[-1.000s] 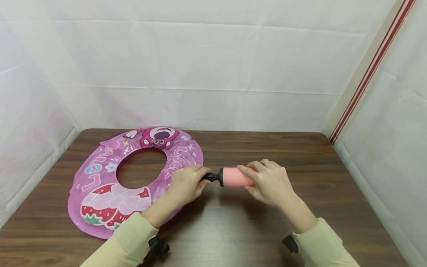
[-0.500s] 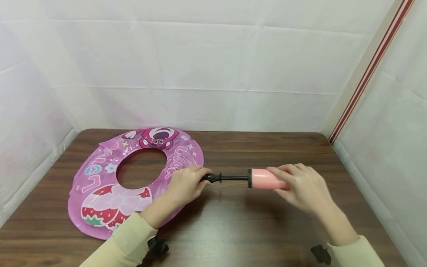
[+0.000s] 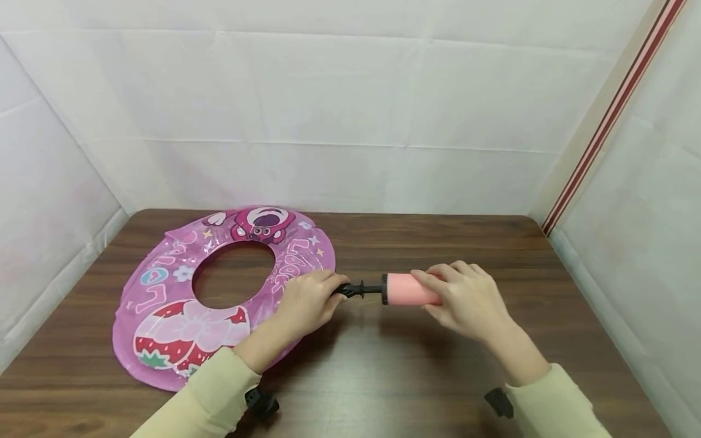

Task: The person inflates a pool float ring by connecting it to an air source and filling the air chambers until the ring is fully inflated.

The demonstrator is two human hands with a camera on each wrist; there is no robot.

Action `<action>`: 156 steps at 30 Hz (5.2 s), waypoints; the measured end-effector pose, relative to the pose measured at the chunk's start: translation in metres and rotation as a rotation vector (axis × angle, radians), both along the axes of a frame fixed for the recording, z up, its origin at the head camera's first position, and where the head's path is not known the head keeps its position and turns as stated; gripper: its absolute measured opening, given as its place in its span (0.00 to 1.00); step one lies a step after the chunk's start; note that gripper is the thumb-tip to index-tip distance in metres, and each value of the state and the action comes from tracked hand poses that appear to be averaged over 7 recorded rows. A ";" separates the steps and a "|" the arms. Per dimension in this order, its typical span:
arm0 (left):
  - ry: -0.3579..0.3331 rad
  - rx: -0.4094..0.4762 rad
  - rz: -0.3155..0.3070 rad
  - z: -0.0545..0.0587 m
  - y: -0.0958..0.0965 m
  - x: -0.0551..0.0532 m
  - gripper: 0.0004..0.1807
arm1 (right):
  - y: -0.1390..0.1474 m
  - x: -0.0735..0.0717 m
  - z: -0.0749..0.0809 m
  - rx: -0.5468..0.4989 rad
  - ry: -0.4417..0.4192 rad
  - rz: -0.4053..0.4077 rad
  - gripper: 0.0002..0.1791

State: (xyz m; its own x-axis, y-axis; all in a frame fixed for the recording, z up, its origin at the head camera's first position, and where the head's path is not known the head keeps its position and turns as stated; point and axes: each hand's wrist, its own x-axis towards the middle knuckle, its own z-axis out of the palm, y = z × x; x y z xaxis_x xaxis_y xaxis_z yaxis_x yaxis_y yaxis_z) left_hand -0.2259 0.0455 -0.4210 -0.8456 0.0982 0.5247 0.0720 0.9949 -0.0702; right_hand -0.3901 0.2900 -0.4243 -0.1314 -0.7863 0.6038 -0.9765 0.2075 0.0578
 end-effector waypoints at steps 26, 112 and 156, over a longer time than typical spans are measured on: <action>-0.059 0.081 0.043 0.006 0.004 0.004 0.11 | 0.051 -0.013 -0.007 0.001 -0.069 -0.116 0.31; -0.114 0.066 0.113 0.009 0.004 -0.003 0.11 | 0.061 -0.049 -0.011 -0.033 -0.065 -0.078 0.37; -0.115 0.052 0.148 0.008 0.004 -0.002 0.11 | 0.052 -0.049 -0.012 0.010 -0.060 -0.045 0.38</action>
